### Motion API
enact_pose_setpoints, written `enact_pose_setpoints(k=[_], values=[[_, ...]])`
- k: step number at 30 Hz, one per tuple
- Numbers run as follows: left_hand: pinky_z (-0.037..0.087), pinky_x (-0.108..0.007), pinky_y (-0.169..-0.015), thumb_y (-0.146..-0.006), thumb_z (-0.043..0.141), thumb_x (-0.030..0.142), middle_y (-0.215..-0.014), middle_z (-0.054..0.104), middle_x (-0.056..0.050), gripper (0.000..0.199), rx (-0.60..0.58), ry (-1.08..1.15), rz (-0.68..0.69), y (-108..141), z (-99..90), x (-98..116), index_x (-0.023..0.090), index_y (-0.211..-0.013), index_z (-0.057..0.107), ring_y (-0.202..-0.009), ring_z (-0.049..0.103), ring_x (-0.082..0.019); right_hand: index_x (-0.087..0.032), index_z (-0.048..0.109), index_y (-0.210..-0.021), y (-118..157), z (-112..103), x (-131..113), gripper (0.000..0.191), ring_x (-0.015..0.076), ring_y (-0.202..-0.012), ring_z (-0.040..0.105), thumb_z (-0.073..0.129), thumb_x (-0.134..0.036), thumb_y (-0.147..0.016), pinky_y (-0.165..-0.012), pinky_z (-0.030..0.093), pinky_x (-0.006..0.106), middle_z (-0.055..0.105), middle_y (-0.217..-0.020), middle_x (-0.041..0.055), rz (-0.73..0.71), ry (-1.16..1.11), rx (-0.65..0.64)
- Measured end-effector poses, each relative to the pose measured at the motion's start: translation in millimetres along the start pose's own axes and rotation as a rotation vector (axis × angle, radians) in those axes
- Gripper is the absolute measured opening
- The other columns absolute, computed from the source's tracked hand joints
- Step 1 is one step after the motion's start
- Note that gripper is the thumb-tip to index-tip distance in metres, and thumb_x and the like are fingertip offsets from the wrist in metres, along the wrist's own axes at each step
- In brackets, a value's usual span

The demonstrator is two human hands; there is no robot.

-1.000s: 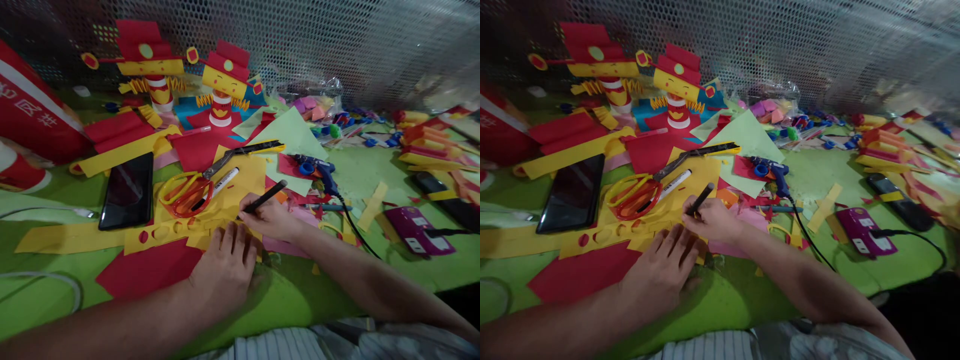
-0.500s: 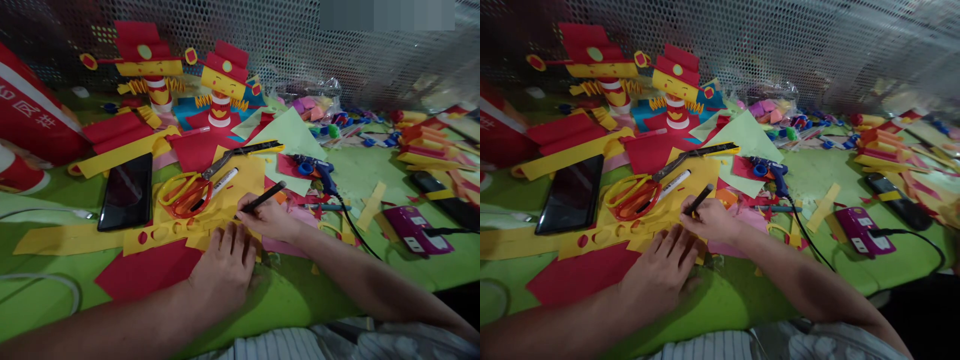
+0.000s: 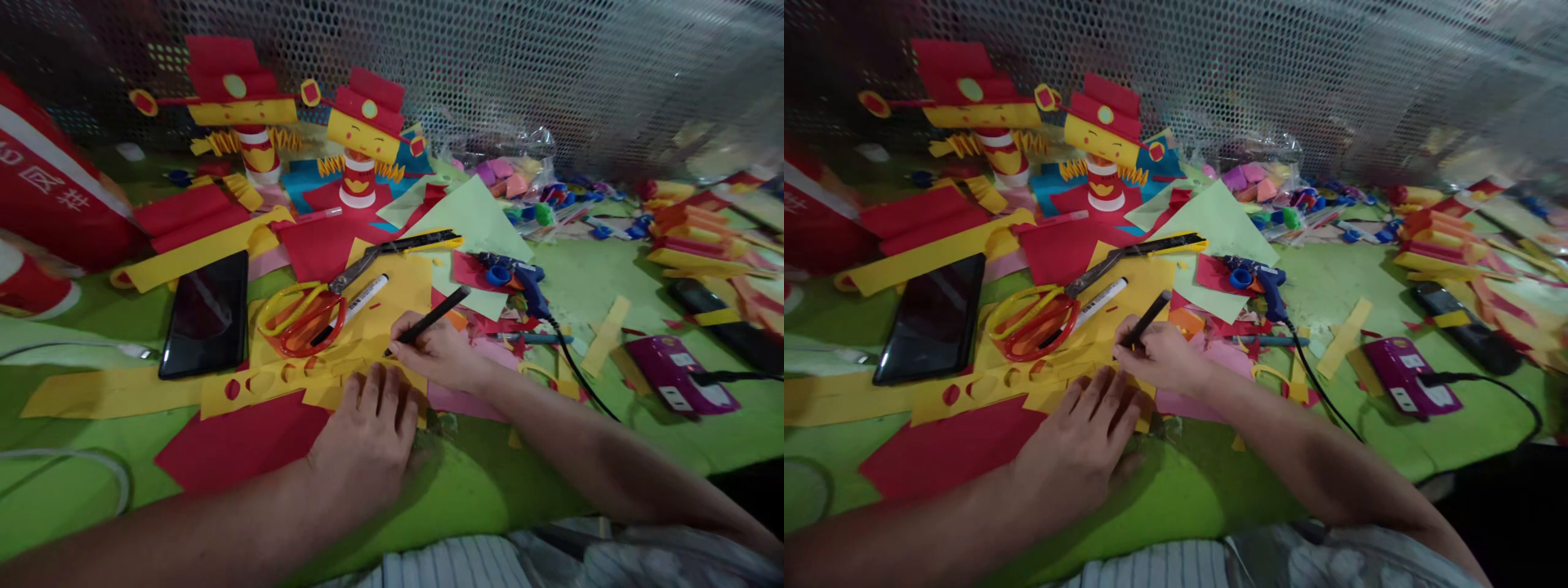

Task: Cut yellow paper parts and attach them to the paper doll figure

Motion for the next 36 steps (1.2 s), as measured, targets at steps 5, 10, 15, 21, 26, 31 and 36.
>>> enact_pose_setpoints(k=[5, 10, 15, 21, 26, 31, 36], values=[[0.040, -0.050, -0.082, -0.086, 0.040, 0.039, -0.114, 0.061, -0.023, 0.043, 0.029, -0.006, 0.004, -0.4, 0.4, 0.4, 0.008, -0.109, 0.058, -0.104, 0.056, -0.037, -0.020, 0.045, -0.073, 0.7, -0.9, 0.3, 0.002, 0.0089, -0.052, 0.047, 0.046, -0.020, -0.074, -0.050, 0.040, 0.021, 0.051, -0.061, -0.0023, -0.005, 0.005, -0.018], [0.041, -0.050, -0.082, -0.086, 0.041, 0.041, -0.113, 0.061, -0.022, 0.044, 0.027, -0.011, 0.002, -0.5, 0.7, 0.4, 0.008, -0.108, 0.059, -0.104, 0.056, -0.037, -0.020, 0.045, -0.073, 0.9, 0.2, 1.5, 0.003, 0.0092, -0.053, 0.048, 0.047, -0.021, -0.075, -0.052, 0.041, 0.022, 0.052, -0.061, -0.0022, -0.026, 0.036, -0.017], [0.040, -0.050, -0.083, -0.086, 0.041, 0.040, -0.114, 0.061, -0.022, 0.043, -0.003, -0.009, 0.001, 0.0, 0.0, 0.6, 0.009, -0.110, 0.058, -0.105, 0.055, -0.037, -0.020, 0.046, -0.073, 1.2, 0.1, 1.5, 0.003, 0.0097, -0.054, 0.049, 0.047, -0.021, -0.075, -0.052, 0.041, 0.022, 0.054, -0.061, -0.0017, -0.051, 0.070, -0.001], [0.040, -0.051, -0.083, -0.086, 0.040, 0.043, -0.115, 0.060, -0.022, 0.046, -0.021, 0.002, -0.001, -0.2, -0.1, 0.9, 0.009, -0.111, 0.058, -0.107, 0.054, -0.037, -0.020, 0.047, -0.072, 1.0, 0.6, 0.7, 0.003, 0.0095, -0.055, 0.050, 0.047, -0.022, -0.075, -0.052, 0.042, 0.022, 0.055, -0.062, -0.0015, -0.030, 0.051, 0.002], [0.041, -0.050, -0.082, -0.085, 0.041, 0.044, -0.113, 0.062, -0.022, 0.046, 0.015, -0.006, 0.007, 0.1, 0.3, 0.5, 0.008, -0.109, 0.059, -0.105, 0.056, -0.038, -0.020, 0.047, -0.073, 0.7, 0.9, 0.5, 0.003, 0.0099, -0.055, 0.051, 0.047, -0.023, -0.075, -0.053, 0.041, 0.023, 0.056, -0.063, -0.0011, -0.001, 0.075, -0.007], [0.041, -0.049, -0.082, -0.085, 0.042, 0.041, -0.113, 0.062, -0.021, 0.043, -0.005, -0.017, 0.007, -1.2, -1.3, 0.0, 0.009, -0.109, 0.059, -0.105, 0.056, -0.037, -0.020, 0.046, -0.073, 0.4, 1.4, 1.2, 0.004, 0.0102, -0.056, 0.052, 0.048, -0.022, -0.076, -0.055, 0.042, 0.023, 0.056, -0.063, -0.0011, -0.022, 0.095, -0.001], [0.041, -0.050, -0.083, -0.085, 0.041, 0.040, -0.114, 0.061, -0.021, 0.044, 0.008, -0.023, 0.008, -1.4, -0.6, 0.4, 0.009, -0.110, 0.058, -0.105, 0.056, -0.036, -0.020, 0.046, -0.073, -0.1, 1.5, 0.2, 0.004, 0.0097, -0.056, 0.051, 0.048, -0.019, -0.075, -0.054, 0.041, 0.022, 0.056, -0.064, -0.0013, -0.059, 0.090, 0.012]])
Point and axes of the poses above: each hand's wrist, its own y-axis away from the middle knuckle, its own z-axis out of the palm, x = y × z, the point moved 1 cm from there along -y, towards the middle knuckle
